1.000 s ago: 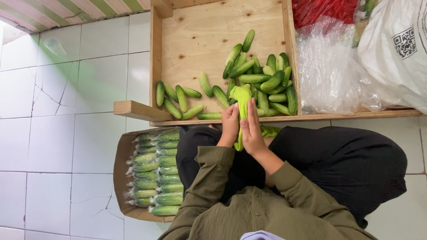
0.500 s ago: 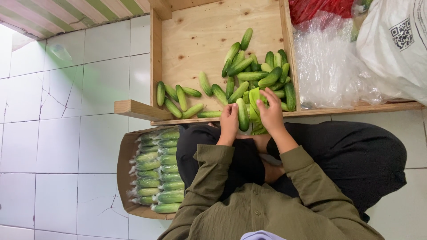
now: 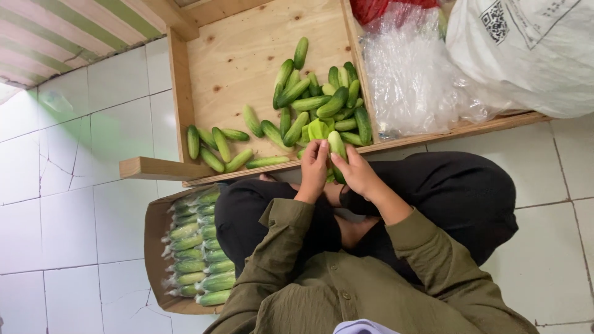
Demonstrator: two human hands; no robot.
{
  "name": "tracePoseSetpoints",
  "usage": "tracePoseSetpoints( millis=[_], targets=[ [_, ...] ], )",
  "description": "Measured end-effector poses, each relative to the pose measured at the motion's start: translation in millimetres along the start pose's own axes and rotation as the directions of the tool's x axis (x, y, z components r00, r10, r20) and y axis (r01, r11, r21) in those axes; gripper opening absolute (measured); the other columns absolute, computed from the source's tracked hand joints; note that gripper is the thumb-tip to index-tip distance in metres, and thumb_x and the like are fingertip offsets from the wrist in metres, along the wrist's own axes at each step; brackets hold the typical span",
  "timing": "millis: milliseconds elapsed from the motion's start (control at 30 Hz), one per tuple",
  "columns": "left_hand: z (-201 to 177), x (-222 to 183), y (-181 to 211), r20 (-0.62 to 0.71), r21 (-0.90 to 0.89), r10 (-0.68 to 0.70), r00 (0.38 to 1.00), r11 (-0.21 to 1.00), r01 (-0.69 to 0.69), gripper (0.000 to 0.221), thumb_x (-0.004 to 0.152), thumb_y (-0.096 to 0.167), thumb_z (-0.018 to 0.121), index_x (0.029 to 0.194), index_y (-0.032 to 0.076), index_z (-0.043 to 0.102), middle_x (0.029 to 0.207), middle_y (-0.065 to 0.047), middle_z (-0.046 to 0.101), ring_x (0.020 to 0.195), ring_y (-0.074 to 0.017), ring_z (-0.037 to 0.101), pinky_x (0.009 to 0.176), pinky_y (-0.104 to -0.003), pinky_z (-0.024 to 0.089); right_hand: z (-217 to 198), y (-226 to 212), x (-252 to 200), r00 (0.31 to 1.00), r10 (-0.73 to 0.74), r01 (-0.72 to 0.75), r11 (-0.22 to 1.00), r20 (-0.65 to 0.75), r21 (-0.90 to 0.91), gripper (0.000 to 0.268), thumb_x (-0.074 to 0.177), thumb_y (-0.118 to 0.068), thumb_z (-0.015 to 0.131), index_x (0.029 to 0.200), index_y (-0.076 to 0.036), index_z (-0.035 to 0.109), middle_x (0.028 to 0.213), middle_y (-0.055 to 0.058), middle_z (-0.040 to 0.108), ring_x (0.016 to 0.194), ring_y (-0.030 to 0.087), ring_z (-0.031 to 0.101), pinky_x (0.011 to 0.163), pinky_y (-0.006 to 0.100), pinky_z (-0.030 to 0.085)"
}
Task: Bagging individual cucumbers and placing them into a cardboard box
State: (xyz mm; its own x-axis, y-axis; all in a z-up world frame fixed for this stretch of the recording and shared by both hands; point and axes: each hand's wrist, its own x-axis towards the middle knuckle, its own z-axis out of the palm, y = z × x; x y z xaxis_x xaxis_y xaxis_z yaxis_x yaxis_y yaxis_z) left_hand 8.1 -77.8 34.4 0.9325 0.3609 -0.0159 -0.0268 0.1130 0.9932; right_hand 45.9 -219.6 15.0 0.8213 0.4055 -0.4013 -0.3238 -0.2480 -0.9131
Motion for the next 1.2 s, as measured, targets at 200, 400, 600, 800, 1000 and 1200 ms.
tracePoseSetpoints(
  millis=[200,400,600,800,1000,1200],
  targets=[
    [25,26,-28,-0.085,0.146,-0.073,0.994,0.986,0.085,0.034,0.111,0.026,0.047,0.109,0.005,0.075,0.086,-0.012,0.063,0.083,-0.0215,0.057,0.078,-0.036,0.051,-13,14,-7,0.999,-0.038,0.037,0.999,-0.021,-0.012,0.041,0.102,-0.039,0.06,0.116,0.0,0.059,0.089,0.026,0.066,0.058,0.032,0.072,0.036,0.038,0.057],
    [47,85,-164,0.164,0.67,0.136,0.977,0.712,-0.212,0.012,0.094,0.039,0.071,0.105,0.037,0.076,0.095,0.015,0.069,0.09,-0.0117,0.066,0.092,-0.032,0.05,-25,-23,-38,0.994,0.045,-0.032,0.992,0.104,-0.125,0.048,0.099,-0.047,0.059,0.122,-0.005,0.059,0.095,0.024,0.067,0.061,0.027,0.074,0.042,0.032,0.061],
    [127,67,-81,0.444,0.842,0.137,0.885,0.275,-0.465,0.038,0.087,0.026,0.066,0.125,0.028,0.066,0.137,0.0,0.055,0.134,-0.0285,0.041,0.11,-0.053,0.034,-40,-76,-59,0.988,0.021,0.002,0.989,0.152,-0.148,0.054,0.098,-0.045,0.056,0.124,0.001,0.06,0.085,0.021,0.067,0.057,0.025,0.073,0.047,0.037,0.061],
    [145,82,-108,0.525,0.849,0.152,0.838,-0.021,-0.528,0.061,0.076,0.035,0.076,0.134,0.02,0.062,0.125,-0.015,0.063,0.136,-0.0327,0.044,0.117,-0.063,0.018,-48,-71,-56,0.995,-0.008,0.027,0.984,0.104,-0.178,0.06,0.1,-0.053,0.055,0.128,0.0,0.059,0.104,0.032,0.067,0.093,0.046,0.072,0.073,0.058,0.058],
    [162,79,-51,0.407,0.914,0.231,0.884,-0.087,-0.397,0.042,0.087,0.019,0.068,0.129,0.019,0.066,0.149,-0.022,0.051,0.149,-0.0331,0.033,0.119,-0.059,0.008,-52,-92,-69,0.996,-0.034,0.05,0.976,0.079,-0.211,0.057,0.102,-0.051,0.053,0.134,-0.004,0.056,0.12,0.029,0.063,0.112,0.052,0.063,0.092,0.059,0.051],
    [148,95,-96,0.426,0.871,0.482,0.765,0.009,-0.491,0.007,0.084,0.015,0.07,0.077,0.018,0.072,0.131,-0.011,0.063,0.139,-0.0306,0.043,0.117,-0.064,0.01,-46,-56,-50,0.996,-0.059,0.064,0.995,0.072,-0.07,0.053,0.101,-0.045,0.056,0.127,0.001,0.058,0.094,0.021,0.065,0.071,0.029,0.074,0.057,0.037,0.062]
  ],
)
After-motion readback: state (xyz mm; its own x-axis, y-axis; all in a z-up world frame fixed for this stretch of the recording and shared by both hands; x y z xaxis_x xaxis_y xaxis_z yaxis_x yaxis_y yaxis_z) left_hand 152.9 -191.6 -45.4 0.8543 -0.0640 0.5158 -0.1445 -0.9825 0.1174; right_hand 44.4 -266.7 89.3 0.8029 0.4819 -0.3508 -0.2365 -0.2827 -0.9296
